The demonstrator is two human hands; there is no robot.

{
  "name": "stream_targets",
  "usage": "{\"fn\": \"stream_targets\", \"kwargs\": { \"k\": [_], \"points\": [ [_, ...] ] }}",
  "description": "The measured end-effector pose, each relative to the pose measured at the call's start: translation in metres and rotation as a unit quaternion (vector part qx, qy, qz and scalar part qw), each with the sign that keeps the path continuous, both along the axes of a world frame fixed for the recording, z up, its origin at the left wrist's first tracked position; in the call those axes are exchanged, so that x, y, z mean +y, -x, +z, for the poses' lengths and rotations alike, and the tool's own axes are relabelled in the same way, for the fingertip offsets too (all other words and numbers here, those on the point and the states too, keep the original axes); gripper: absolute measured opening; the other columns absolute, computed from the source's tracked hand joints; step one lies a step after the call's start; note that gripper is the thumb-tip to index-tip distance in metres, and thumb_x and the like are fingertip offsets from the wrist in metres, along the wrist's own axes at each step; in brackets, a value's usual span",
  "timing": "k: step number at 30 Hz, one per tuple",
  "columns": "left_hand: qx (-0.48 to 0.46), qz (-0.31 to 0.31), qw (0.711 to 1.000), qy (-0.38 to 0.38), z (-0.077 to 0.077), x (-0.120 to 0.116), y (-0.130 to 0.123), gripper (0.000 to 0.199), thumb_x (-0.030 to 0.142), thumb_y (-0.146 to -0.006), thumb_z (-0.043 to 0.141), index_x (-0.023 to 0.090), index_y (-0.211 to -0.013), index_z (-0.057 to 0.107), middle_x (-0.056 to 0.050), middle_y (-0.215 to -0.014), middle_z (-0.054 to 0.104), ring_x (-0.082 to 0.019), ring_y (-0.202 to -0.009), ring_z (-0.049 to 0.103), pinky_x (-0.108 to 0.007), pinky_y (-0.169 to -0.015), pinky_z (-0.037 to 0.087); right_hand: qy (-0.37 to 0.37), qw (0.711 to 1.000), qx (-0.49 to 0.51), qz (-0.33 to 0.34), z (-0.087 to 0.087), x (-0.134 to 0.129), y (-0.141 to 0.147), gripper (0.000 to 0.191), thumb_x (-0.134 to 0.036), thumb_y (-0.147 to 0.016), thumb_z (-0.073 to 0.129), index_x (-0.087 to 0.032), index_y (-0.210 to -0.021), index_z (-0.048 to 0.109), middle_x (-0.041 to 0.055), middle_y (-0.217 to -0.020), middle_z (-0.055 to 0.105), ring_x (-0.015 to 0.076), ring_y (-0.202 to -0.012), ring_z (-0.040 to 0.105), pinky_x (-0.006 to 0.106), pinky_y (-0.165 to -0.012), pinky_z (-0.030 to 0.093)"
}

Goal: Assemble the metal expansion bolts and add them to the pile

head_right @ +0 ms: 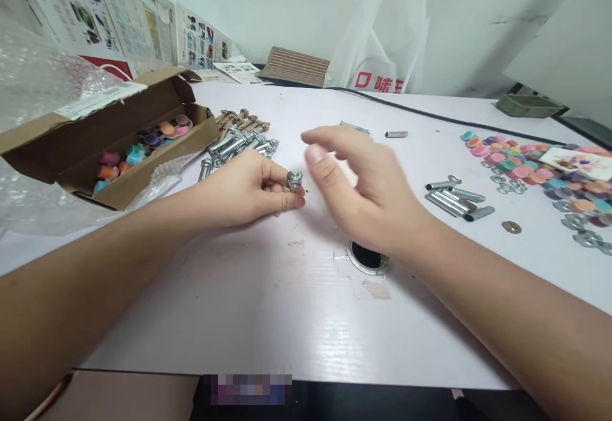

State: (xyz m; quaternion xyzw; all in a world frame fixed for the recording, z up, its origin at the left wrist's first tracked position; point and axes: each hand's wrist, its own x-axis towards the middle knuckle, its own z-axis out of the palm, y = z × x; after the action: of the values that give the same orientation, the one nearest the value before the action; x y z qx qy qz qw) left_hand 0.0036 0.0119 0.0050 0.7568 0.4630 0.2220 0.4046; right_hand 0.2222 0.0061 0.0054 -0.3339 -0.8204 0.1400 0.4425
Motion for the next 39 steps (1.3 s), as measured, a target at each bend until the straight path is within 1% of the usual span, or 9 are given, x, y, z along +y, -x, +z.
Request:
{"fn": "stream_targets", "kwargs": {
  "k": [6,12,16,22,26,31,33,36,39],
  "points": [
    [0.016,0.027,0.999,0.010,0.005,-0.001,-0.002,0.037,0.037,-0.087,0.077,0.017,-0.061,0.060,0.006,-0.053,0.048,-0.007,-0.051,0.040,-0.028,-0.051,0.029,0.032,0.999,0.030,0.007,-0.002,0.000,0.000,0.051,-0.049,-0.113,0.048,-0.024,-0.079,0.078,0.0056,-0.119,0.076,0.0235,-0.128,0.068,0.046,-0.106,0.058],
    [0.006,0.018,0.999,0.038,0.005,-0.001,-0.002,0.036,0.038,-0.087,0.077,0.017,-0.063,0.059,0.006,-0.055,0.045,-0.007,-0.053,0.036,-0.027,-0.052,0.027,0.053,0.996,-0.056,0.034,-0.003,0.001,-0.002,0.048,-0.057,-0.109,0.052,-0.020,-0.125,0.079,0.0145,-0.151,0.061,0.0303,-0.148,0.055,0.053,-0.118,0.052],
    [0.018,0.034,0.998,0.047,0.006,-0.003,-0.002,0.040,0.041,-0.087,0.077,0.018,-0.061,0.056,0.006,-0.054,0.045,-0.007,-0.052,0.037,-0.027,-0.052,0.028,0.058,0.998,0.018,0.010,-0.001,-0.002,-0.003,0.060,-0.052,-0.113,0.045,-0.020,-0.074,0.077,0.0100,-0.125,0.074,0.0255,-0.130,0.067,0.047,-0.111,0.056],
    [-0.003,0.021,0.999,0.049,0.007,-0.002,-0.003,0.034,0.035,-0.087,0.077,0.018,-0.063,0.061,0.006,-0.055,0.050,-0.007,-0.051,0.039,-0.026,-0.052,0.030,0.060,0.997,-0.036,0.027,-0.002,-0.001,-0.004,0.047,-0.056,-0.111,0.049,-0.022,-0.119,0.081,0.0119,-0.147,0.064,0.0295,-0.147,0.056,0.053,-0.119,0.051],
    [0.007,0.033,0.998,0.056,0.005,-0.001,0.000,0.038,0.041,-0.086,0.078,0.018,-0.063,0.060,0.005,-0.056,0.052,-0.008,-0.053,0.041,-0.027,-0.052,0.030,0.042,0.994,0.097,0.015,-0.008,-0.006,-0.001,0.057,-0.046,-0.114,0.046,-0.021,-0.070,0.073,0.0078,-0.109,0.076,0.0223,-0.120,0.070,0.045,-0.108,0.056],
    [0.000,0.011,0.999,0.047,0.004,0.000,0.001,0.040,0.041,-0.086,0.077,0.018,-0.061,0.055,0.006,-0.055,0.048,-0.008,-0.053,0.038,-0.027,-0.052,0.028,0.069,0.997,0.040,-0.020,-0.015,-0.010,0.004,0.045,-0.056,-0.110,0.051,-0.024,-0.126,0.079,0.0121,-0.148,0.063,0.0276,-0.148,0.054,0.054,-0.122,0.046],
    [0.003,0.015,0.999,0.048,0.004,0.000,0.000,0.041,0.041,-0.085,0.077,0.019,-0.061,0.053,0.006,-0.055,0.047,-0.008,-0.053,0.038,-0.028,-0.053,0.028,0.078,0.997,0.017,-0.011,-0.014,-0.010,0.004,0.048,-0.058,-0.110,0.049,-0.025,-0.118,0.083,0.0102,-0.157,0.057,0.0293,-0.152,0.049,0.056,-0.124,0.044],
    [0.013,0.020,0.998,0.056,0.004,0.000,0.001,0.040,0.045,-0.086,0.076,0.019,-0.064,0.057,0.006,-0.057,0.047,-0.009,-0.055,0.039,-0.028,-0.054,0.029,0.039,0.992,0.121,-0.021,-0.010,-0.011,0.002,0.054,-0.045,-0.113,0.047,-0.023,-0.076,0.079,0.0075,-0.123,0.075,0.0246,-0.130,0.065,0.051,-0.118,0.047],
    [0.023,0.019,0.998,0.051,0.003,-0.001,0.002,0.043,0.049,-0.088,0.075,0.019,-0.064,0.054,0.006,-0.058,0.045,-0.009,-0.055,0.038,-0.029,-0.054,0.028,0.025,0.986,0.159,-0.032,-0.007,-0.009,0.001,0.043,-0.035,-0.111,0.052,-0.023,-0.079,0.078,0.0052,-0.100,0.076,0.0223,-0.115,0.070,0.048,-0.109,0.051]
  ]
}}
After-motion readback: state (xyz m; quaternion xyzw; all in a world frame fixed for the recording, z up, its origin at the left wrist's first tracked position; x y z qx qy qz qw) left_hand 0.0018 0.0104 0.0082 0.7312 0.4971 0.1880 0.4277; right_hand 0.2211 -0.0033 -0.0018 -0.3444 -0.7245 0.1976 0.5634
